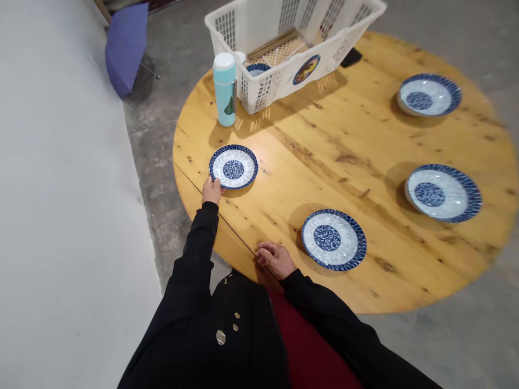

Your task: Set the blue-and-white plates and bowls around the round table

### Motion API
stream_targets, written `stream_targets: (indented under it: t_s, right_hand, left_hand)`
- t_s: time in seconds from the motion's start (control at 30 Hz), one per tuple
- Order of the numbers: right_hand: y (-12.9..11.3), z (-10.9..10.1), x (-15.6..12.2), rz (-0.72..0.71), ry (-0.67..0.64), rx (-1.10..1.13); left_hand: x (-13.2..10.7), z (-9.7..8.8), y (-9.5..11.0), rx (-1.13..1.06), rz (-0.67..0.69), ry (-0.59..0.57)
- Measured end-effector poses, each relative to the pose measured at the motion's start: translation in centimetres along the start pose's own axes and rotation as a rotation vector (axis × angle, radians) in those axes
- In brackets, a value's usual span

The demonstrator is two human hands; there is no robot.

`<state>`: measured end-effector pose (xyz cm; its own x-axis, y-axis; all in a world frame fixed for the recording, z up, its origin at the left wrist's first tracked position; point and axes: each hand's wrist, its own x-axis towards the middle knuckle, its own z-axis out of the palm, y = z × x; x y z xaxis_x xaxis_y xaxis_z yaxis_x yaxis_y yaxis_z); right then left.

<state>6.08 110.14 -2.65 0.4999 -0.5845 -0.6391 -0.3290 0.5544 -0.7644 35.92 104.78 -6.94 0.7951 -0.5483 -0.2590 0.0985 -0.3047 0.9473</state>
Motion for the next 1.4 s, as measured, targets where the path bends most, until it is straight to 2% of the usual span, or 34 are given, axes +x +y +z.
stream_targets:
  t_s: [0.2, 0.57, 0.73, 0.9, 1.07, 1.2, 1.3, 1.4]
  right_hand:
    - [-0.1, -0.5, -0.7, -0.005, 0.04, -0.003]
    - [0.4, 0.2, -0.6, -0.04, 0.092, -0.023]
    - [0.2, 0.3, -0.5, -0.042, 0.116, -0.128]
    - [-0.1, -0.7, -0.4, -0.113, 0.144, -0.275]
    - [-0.6, -3.3, -3.1, -0.178, 0.226, -0.166]
    - [0.4, -5.2, -6.5, -0.195, 0.386, 0.005]
    - [1.8, -5.2, -8.7, -0.163, 0.492, 0.087]
    - [2.7, -4.4, -9.8, -0.116, 0.519, 0.116]
  left_hand:
    - [0.0, 0.0, 0.2, 0.015, 0.0, 0.001]
    - [1.3, 0.2, 1.3, 0.105, 0.006, -0.014]
    - [2.8, 0.4, 0.9, 0.058, 0.08, -0.048]
    - [3.7, 1.5, 0.6, 0.069, 0.113, -0.067]
    - [3.0, 1.6, 1.0, 0.037, 0.092, -0.049]
    - [2.7, 1.3, 1.2, 0.019, 0.095, -0.078]
    - [2.4, 1.2, 1.3, 0.026, 0.087, -0.067]
    - [1.9, 1.2, 1.4, 0.011, 0.072, -0.059]
